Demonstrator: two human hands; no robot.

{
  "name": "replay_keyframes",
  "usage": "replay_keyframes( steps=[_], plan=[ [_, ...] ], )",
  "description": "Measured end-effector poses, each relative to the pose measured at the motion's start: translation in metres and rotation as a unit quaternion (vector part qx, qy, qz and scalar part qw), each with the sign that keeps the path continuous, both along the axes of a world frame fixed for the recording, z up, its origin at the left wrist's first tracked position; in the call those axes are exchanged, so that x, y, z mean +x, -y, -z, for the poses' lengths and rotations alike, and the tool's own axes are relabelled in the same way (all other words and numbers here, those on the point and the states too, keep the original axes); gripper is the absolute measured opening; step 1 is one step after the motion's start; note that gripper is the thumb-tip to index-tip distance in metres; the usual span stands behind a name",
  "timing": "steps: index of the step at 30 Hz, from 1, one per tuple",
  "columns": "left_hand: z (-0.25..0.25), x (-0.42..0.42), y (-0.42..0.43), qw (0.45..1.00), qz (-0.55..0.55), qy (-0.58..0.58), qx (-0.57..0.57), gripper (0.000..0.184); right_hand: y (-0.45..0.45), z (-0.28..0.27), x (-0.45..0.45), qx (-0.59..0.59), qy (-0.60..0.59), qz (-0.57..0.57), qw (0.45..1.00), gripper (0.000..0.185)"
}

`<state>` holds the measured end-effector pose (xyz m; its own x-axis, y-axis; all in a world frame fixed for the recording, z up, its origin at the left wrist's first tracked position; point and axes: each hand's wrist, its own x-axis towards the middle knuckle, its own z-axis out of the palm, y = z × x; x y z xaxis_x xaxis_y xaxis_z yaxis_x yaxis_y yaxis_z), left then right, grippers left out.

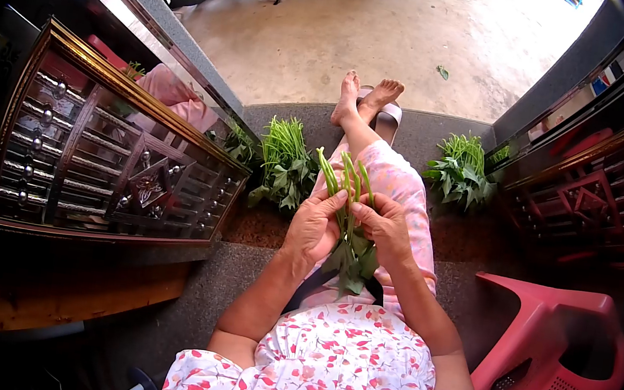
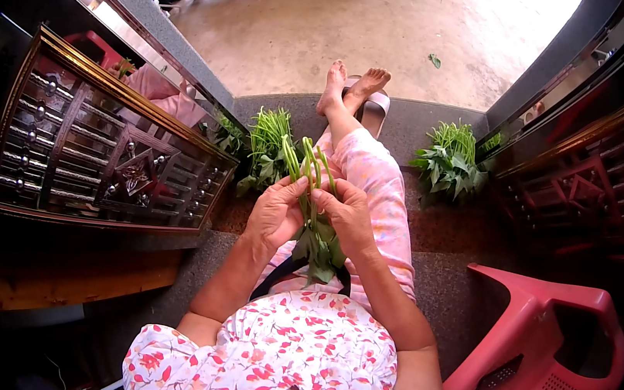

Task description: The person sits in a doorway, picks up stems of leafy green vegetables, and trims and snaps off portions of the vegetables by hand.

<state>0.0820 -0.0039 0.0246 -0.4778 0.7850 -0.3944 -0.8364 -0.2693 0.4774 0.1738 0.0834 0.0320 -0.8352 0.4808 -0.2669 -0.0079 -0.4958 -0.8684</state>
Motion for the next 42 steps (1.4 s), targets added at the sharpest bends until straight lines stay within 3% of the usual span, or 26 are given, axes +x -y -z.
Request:
replay_keyframes(
  steps=[5, 17, 20, 24, 33, 39, 42],
  plan=[
    [0.001, -0.001, 0.001, 1.000, -0.005, -0.008, -0.003, 0.021, 0.001, 0.003, -0.002, -0.035, -0.023, 0.042, 0.998, 0.008],
    [0.000, -0.001, 0.002, 0.998, -0.002, -0.058, -0.037, 0.014, 0.004, -0.001, -0.002, -0.009, -0.007, 0.020, 1.000, 0.008],
    [-0.002, -0.001, 0.001, 0.997, -0.009, -0.042, -0.058, 0.019, 0.001, 0.006, 0.000, -0.014, -0.004, 0.011, 1.000, 0.009],
    [0.005, -0.008, 0.005, 0.999, -0.002, -0.044, -0.019, 0.008, -0.004, 0.008, 0.002, -0.051, 0.000, 0.029, 0.998, 0.009],
    [0.008, -0.032, 0.021, 0.998, -0.052, 0.006, -0.041, 0.011, -0.024, 0.001, 0.007, -0.069, -0.023, 0.064, 0.995, 0.011],
    [0.010, -0.056, 0.040, 0.991, -0.114, -0.031, -0.055, 0.010, -0.060, 0.011, 0.021, -0.249, -0.035, 0.189, 0.949, 0.013],
    [0.008, -0.059, 0.043, 0.989, -0.128, -0.035, -0.058, 0.009, -0.080, 0.037, 0.035, -0.459, -0.150, 0.029, 0.875, 0.020]
  ],
)
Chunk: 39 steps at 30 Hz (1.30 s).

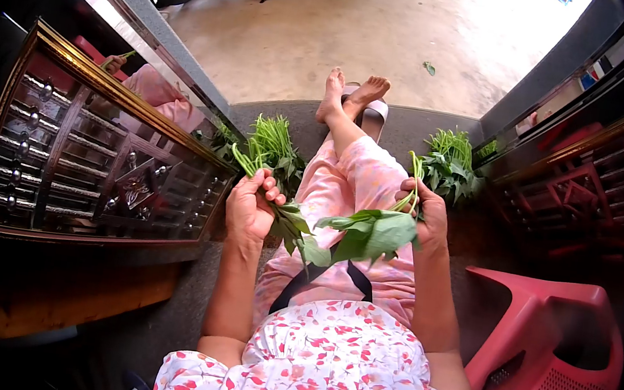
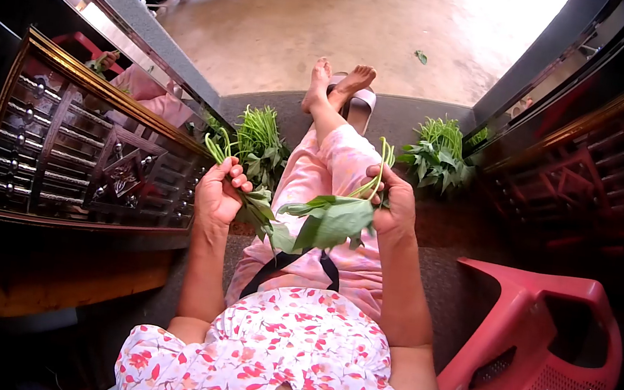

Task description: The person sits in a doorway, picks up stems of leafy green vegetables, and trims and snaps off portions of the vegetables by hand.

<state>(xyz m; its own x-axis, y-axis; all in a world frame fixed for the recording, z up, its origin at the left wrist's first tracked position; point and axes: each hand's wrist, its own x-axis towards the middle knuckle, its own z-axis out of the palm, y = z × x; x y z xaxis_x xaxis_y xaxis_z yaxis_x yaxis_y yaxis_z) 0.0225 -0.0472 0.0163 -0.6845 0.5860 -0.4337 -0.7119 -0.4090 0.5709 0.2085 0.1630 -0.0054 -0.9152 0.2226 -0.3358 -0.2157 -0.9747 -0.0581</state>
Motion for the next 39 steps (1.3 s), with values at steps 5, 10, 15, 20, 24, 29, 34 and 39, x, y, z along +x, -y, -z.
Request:
replay_keyframes(
  steps=[5, 10, 15, 20, 24, 29, 34, 39],
  plan=[
    [0.002, 0.006, -0.006, 1.000, 0.016, 0.025, 0.001, 0.009, 0.000, 0.000, 0.003, -0.207, -0.111, 0.025, 0.972, 0.017],
    [0.002, 0.011, -0.010, 0.999, 0.024, 0.035, -0.002, 0.010, 0.000, -0.003, 0.003, -0.245, -0.088, 0.019, 0.965, 0.014],
    [0.005, 0.009, -0.007, 0.999, 0.028, 0.034, 0.002, 0.009, 0.002, 0.001, 0.002, -0.171, -0.058, 0.038, 0.983, 0.011],
    [0.004, 0.010, -0.008, 0.999, 0.033, 0.035, 0.003, 0.009, 0.014, -0.011, -0.005, -0.012, 0.064, 0.104, 0.992, 0.012],
    [0.003, 0.011, -0.009, 0.999, 0.040, 0.031, 0.003, 0.009, 0.023, -0.021, -0.008, 0.111, 0.163, 0.163, 0.967, 0.010],
    [0.002, 0.015, -0.012, 0.999, 0.039, 0.035, -0.004, 0.009, 0.040, -0.034, -0.015, 0.641, 0.303, 0.242, 0.662, 0.010],
    [0.004, 0.016, -0.012, 0.998, 0.044, 0.034, 0.002, 0.010, 0.040, -0.026, -0.019, 0.694, 0.232, 0.275, 0.624, 0.019],
    [0.001, 0.019, -0.012, 0.999, 0.045, 0.027, -0.002, 0.010, 0.038, -0.047, -0.009, 0.494, 0.199, 0.185, 0.826, 0.018]
  ],
)
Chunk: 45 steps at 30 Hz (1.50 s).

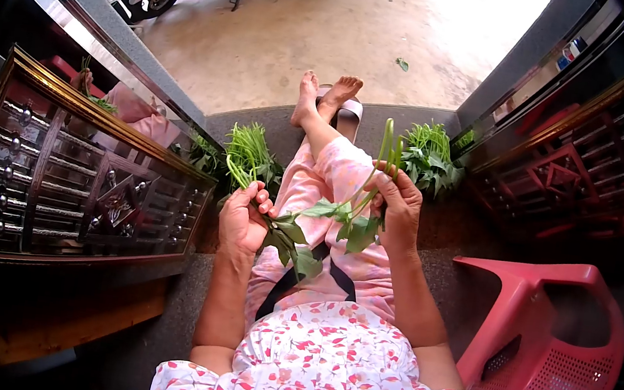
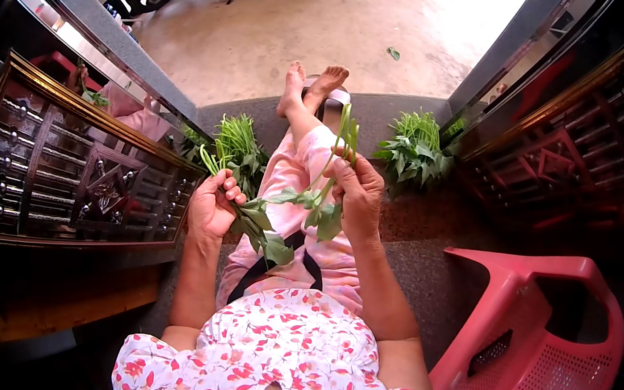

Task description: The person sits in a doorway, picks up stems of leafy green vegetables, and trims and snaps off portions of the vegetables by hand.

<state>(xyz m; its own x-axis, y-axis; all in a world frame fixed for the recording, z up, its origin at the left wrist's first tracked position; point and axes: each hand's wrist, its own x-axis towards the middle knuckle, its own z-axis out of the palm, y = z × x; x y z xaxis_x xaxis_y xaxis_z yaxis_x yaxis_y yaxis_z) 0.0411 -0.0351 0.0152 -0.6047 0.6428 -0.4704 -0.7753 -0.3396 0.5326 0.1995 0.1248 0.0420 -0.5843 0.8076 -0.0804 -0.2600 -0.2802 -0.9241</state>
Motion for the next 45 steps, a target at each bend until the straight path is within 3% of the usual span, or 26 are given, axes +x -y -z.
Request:
replay_keyframes(
  steps=[2, 6, 21, 23, 28, 34, 45],
  plan=[
    [-0.002, 0.002, -0.001, 1.000, 0.000, -0.005, 0.000, 0.010, -0.002, 0.000, 0.000, -0.113, -0.062, -0.007, 0.992, 0.020],
    [-0.004, 0.004, -0.003, 0.999, 0.027, -0.009, 0.027, 0.010, -0.001, -0.004, -0.001, -0.150, -0.094, -0.026, 0.984, 0.015],
    [-0.008, 0.009, -0.005, 0.997, 0.072, -0.018, 0.032, 0.013, 0.008, 0.004, -0.012, -0.104, -0.056, -0.072, 0.990, 0.012],
    [-0.009, 0.010, -0.007, 0.997, 0.076, -0.012, 0.027, 0.012, 0.011, 0.003, -0.011, -0.071, -0.039, -0.139, 0.987, 0.013],
    [-0.007, 0.015, -0.012, 0.997, 0.076, -0.017, 0.025, 0.011, 0.020, 0.012, -0.014, -0.130, -0.030, -0.153, 0.979, 0.013],
    [-0.015, 0.030, -0.021, 0.996, 0.085, -0.026, 0.011, 0.010, 0.036, 0.008, -0.024, -0.025, 0.050, -0.173, 0.983, 0.011],
    [-0.021, 0.043, -0.026, 0.984, 0.159, -0.077, 0.003, 0.011, 0.042, 0.012, -0.026, -0.134, 0.042, -0.123, 0.982, 0.010]
  ],
)
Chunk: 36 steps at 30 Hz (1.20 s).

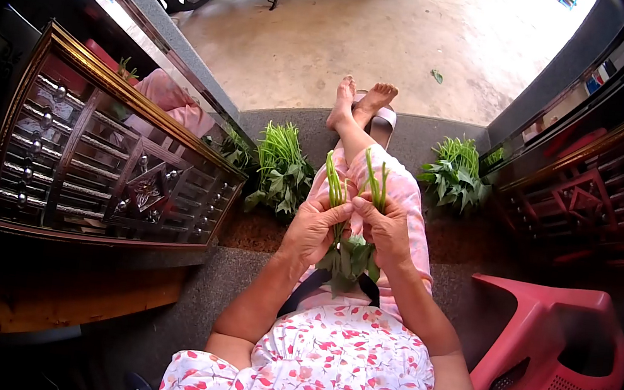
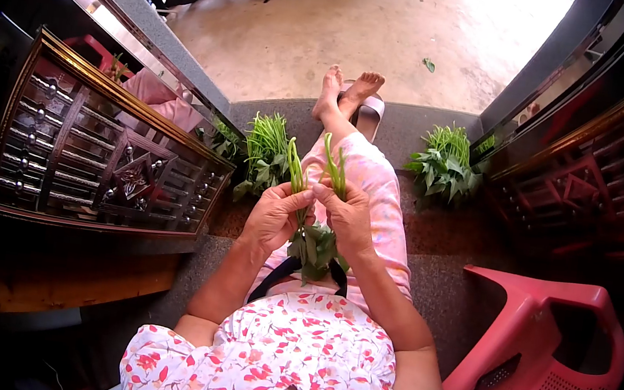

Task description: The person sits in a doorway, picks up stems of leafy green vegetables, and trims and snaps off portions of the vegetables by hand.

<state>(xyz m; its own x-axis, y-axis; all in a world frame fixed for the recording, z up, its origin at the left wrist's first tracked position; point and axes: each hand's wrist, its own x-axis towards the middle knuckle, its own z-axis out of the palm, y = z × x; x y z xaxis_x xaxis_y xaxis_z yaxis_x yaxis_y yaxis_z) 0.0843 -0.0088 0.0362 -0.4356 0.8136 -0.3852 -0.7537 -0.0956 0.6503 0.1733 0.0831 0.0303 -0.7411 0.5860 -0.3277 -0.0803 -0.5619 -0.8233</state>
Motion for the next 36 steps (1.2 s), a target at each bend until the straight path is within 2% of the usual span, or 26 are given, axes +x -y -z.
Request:
replay_keyframes(
  steps=[4, 7, 14, 17, 19, 22, 23, 25, 26, 30, 36],
  plan=[
    [0.005, -0.005, 0.000, 0.999, -0.030, 0.023, -0.007, 0.009, -0.007, 0.005, 0.005, -0.024, -0.027, -0.004, 0.999, 0.008],
    [0.008, -0.017, 0.004, 0.997, -0.080, 0.012, 0.013, 0.010, -0.014, 0.005, 0.006, -0.053, -0.044, 0.035, 0.997, 0.007],
    [0.015, -0.044, 0.022, 0.980, -0.190, 0.038, 0.033, 0.012, -0.031, 0.005, 0.014, -0.005, -0.055, 0.158, 0.986, 0.008],
    [0.016, -0.057, 0.034, 0.970, -0.239, 0.038, 0.025, 0.012, -0.046, 0.007, 0.020, -0.064, -0.083, 0.197, 0.975, 0.010],
    [0.022, -0.065, 0.040, 0.961, -0.272, 0.046, 0.012, 0.012, -0.052, 0.005, 0.025, -0.087, -0.076, 0.193, 0.974, 0.012],
    [0.023, -0.067, 0.043, 0.960, -0.275, 0.045, 0.007, 0.012, -0.062, 0.016, 0.030, -0.217, -0.131, 0.129, 0.959, 0.017],
    [0.025, -0.066, 0.042, 0.959, -0.277, 0.051, 0.010, 0.012, -0.064, 0.022, 0.031, -0.215, -0.131, 0.130, 0.959, 0.017],
    [0.027, -0.063, 0.039, 0.962, -0.263, 0.071, 0.006, 0.011, -0.067, 0.025, 0.031, -0.412, -0.178, 0.065, 0.891, 0.017],
    [0.027, -0.061, 0.038, 0.964, -0.249, 0.090, 0.001, 0.011, -0.067, 0.026, 0.032, -0.456, -0.191, 0.052, 0.868, 0.018],
    [0.026, -0.056, 0.035, 0.969, -0.228, 0.089, 0.019, 0.011, -0.067, 0.027, 0.032, -0.508, -0.200, 0.028, 0.837, 0.016],
    [0.024, -0.055, 0.036, 0.969, -0.228, 0.092, 0.017, 0.011, -0.066, 0.026, 0.032, -0.504, -0.213, 0.007, 0.837, 0.013]
  ],
)
